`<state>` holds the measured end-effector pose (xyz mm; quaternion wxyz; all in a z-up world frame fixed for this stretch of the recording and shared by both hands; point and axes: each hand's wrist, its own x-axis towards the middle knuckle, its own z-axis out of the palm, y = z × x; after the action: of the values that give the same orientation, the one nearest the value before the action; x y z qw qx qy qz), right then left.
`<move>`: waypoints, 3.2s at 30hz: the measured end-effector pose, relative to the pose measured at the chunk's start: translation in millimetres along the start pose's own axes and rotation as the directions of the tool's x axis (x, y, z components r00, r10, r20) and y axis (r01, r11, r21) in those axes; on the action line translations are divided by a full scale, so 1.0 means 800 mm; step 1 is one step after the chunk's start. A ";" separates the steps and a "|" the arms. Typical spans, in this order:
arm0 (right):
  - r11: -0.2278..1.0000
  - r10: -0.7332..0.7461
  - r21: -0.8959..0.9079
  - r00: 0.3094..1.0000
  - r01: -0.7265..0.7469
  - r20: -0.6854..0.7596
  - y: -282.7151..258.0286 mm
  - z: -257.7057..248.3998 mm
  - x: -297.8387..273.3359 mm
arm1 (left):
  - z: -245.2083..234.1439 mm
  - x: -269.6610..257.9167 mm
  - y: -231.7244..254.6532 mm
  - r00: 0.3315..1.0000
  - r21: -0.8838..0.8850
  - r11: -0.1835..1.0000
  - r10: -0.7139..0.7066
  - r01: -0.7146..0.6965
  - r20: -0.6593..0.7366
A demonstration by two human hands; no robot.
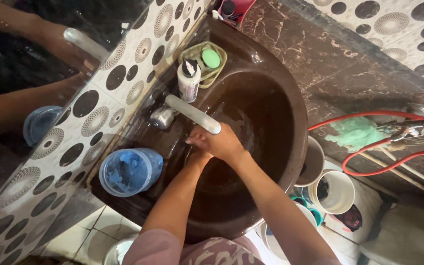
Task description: The person washes a black garment and a pink cloth by hand in a sink with soap, rinses them under the faucet, then carries the black garment to an outdoor area and hangs it on a line using a clothespin.
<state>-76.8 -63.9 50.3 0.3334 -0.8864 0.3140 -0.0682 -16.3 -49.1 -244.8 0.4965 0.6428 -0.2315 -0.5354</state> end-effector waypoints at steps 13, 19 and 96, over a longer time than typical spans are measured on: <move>0.679 -0.022 0.650 0.875 -0.342 0.483 0.044 -0.014 -0.013 | 0.001 -0.006 0.021 0.999 0.111 0.993 0.037 -0.039 0.020; 0.680 -0.010 0.703 0.956 -0.208 0.293 0.020 -0.014 -0.039 | 0.006 -0.021 0.068 0.996 0.268 0.960 0.068 -0.083 0.064; 0.124 0.756 0.991 0.652 -0.040 -0.068 0.079 0.057 -0.083 | 0.018 -0.132 0.217 0.983 0.293 0.948 0.157 -0.123 -0.097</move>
<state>-146.7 -36.0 -19.1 0.6818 -0.2989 0.5320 -0.4034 -22.6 -37.1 -41.4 0.4483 0.7204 -0.3214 -0.4204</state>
